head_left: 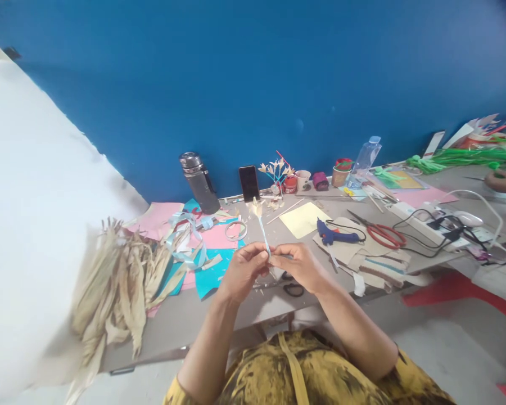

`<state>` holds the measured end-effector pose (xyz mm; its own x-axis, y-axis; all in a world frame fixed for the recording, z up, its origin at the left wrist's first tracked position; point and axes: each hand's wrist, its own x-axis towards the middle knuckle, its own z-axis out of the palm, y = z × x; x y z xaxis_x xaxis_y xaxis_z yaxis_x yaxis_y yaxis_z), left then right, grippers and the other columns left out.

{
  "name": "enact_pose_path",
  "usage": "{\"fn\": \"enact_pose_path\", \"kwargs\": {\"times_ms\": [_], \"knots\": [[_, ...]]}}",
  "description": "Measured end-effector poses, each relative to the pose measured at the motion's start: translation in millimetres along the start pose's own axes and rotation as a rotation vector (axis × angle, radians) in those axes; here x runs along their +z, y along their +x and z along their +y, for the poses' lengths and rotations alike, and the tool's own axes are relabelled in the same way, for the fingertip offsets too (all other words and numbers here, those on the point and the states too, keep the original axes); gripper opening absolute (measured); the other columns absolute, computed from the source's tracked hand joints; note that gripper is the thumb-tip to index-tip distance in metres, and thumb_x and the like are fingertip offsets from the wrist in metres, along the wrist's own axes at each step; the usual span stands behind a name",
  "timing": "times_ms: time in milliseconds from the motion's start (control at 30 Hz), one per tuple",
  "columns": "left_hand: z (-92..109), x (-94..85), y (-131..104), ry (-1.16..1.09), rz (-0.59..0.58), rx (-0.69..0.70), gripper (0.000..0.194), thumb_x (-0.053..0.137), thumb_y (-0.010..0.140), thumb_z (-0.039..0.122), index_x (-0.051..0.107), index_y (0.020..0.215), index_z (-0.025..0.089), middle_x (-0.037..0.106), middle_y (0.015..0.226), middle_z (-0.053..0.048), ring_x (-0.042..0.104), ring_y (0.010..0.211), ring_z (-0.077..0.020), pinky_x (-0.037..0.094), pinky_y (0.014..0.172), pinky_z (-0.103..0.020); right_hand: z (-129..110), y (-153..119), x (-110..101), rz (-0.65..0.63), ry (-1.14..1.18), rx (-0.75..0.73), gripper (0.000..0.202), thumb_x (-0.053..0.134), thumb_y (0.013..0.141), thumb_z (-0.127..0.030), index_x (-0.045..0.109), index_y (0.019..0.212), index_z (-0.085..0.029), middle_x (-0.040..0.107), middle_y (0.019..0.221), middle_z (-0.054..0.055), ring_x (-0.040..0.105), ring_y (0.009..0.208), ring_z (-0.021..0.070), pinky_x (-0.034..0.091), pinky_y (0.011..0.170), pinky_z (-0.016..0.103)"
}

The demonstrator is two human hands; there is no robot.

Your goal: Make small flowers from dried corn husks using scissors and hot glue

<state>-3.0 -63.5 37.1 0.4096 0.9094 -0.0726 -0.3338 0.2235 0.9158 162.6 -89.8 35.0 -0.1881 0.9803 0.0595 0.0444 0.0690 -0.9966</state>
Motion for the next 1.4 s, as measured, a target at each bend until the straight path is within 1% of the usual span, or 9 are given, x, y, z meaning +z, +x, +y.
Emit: {"fn": "enact_pose_path", "kwargs": {"times_ms": [167, 333, 533, 633, 767, 833, 1067, 1233, 1400], "knots": [[-3, -1.2, 1, -0.131, -0.007, -0.098, 0.03, 0.091, 0.059, 0.029, 0.069, 0.074, 0.014, 0.06, 0.065, 0.0, 0.05, 0.056, -0.008, 0.036, 0.052, -0.021, -1, -1, -3, -0.003, -0.044, 0.003, 0.033, 0.068, 0.081, -0.045, 0.075, 0.078, -0.012, 0.055, 0.057, -0.002, 0.04, 0.053, 0.0091, 0.029, 0.053, 0.023], [-9, -1.5, 2, -0.048, 0.106, 0.06, 0.03, 0.088, 0.062, 0.031, 0.065, 0.071, 0.016, 0.06, 0.064, 0.002, 0.048, 0.055, -0.0077, 0.038, 0.057, -0.024, -1, -4, 5, 0.113, -0.248, -0.119, 0.021, 0.062, 0.086, -0.032, 0.076, 0.082, -0.016, 0.067, 0.07, 0.001, 0.05, 0.058, 0.0118, 0.037, 0.056, 0.024], [-14, 0.4, -2, 0.191, 0.332, 0.253, 0.025, 0.081, 0.069, 0.032, 0.061, 0.074, 0.017, 0.059, 0.064, 0.003, 0.052, 0.059, -0.0101, 0.041, 0.061, -0.024, 10, -5, 18, 0.27, -0.533, -0.347, 0.015, 0.061, 0.09, -0.025, 0.075, 0.088, -0.02, 0.069, 0.079, 0.005, 0.059, 0.068, 0.0155, 0.043, 0.068, 0.026], [-11, 2.9, -4, 0.175, 0.338, 0.275, 0.023, 0.081, 0.07, 0.031, 0.063, 0.076, 0.017, 0.06, 0.064, 0.003, 0.053, 0.06, -0.0101, 0.042, 0.062, -0.024, 9, -5, 20, 0.289, -0.531, -0.37, 0.017, 0.058, 0.09, -0.025, 0.074, 0.086, -0.02, 0.068, 0.077, 0.005, 0.059, 0.068, 0.0157, 0.044, 0.068, 0.026], [-9, 3.3, -7, -0.012, 0.134, 0.132, 0.024, 0.08, 0.072, 0.035, 0.068, 0.082, 0.016, 0.064, 0.072, -0.001, 0.056, 0.063, -0.0112, 0.046, 0.065, -0.026, -2, -6, 18, 0.221, -0.299, -0.241, 0.019, 0.059, 0.086, -0.027, 0.073, 0.077, -0.017, 0.068, 0.072, 0.003, 0.057, 0.062, 0.0138, 0.042, 0.06, 0.024], [-10, 2.0, -8, -0.063, 0.102, 0.077, 0.024, 0.082, 0.07, 0.033, 0.07, 0.081, 0.015, 0.066, 0.076, -0.003, 0.056, 0.064, -0.0111, 0.046, 0.064, -0.026, -6, -7, 16, 0.154, -0.154, -0.124, 0.021, 0.061, 0.083, -0.031, 0.072, 0.073, -0.016, 0.067, 0.067, 0.002, 0.053, 0.057, 0.0123, 0.039, 0.054, 0.023], [-13, -1.6, -8, -0.023, 0.142, 0.083, 0.024, 0.083, 0.068, 0.031, 0.066, 0.074, 0.016, 0.062, 0.069, 0.0, 0.052, 0.059, -0.0091, 0.043, 0.062, -0.024, 3, -4, 13, 0.147, -0.059, 0.035, 0.027, 0.069, 0.077, -0.041, 0.071, 0.074, -0.014, 0.05, 0.053, -0.004, 0.033, 0.048, 0.0073, 0.024, 0.046, 0.022], [-12, -1.5, -5, 0.082, 0.241, 0.165, 0.023, 0.077, 0.073, 0.035, 0.063, 0.077, 0.017, 0.062, 0.081, -0.001, 0.054, 0.063, -0.01, 0.044, 0.065, -0.024, 21, -3, 19, 0.151, 0.04, 0.033, 0.028, 0.073, 0.074, -0.04, 0.06, 0.08, -0.017, 0.053, 0.059, -0.005, 0.041, 0.051, 0.0087, 0.03, 0.047, 0.021], [-7, 3.5, -9, 0.292, 0.369, 0.258, 0.016, 0.07, 0.077, 0.031, 0.062, 0.076, 0.017, 0.068, 0.092, -0.004, 0.057, 0.075, -0.0132, 0.045, 0.07, -0.024, 34, -4, 23, 0.298, -0.028, -0.038, 0.031, 0.075, 0.074, -0.035, 0.054, 0.091, -0.02, 0.062, 0.069, -0.003, 0.052, 0.056, 0.0115, 0.039, 0.054, 0.023]]}}
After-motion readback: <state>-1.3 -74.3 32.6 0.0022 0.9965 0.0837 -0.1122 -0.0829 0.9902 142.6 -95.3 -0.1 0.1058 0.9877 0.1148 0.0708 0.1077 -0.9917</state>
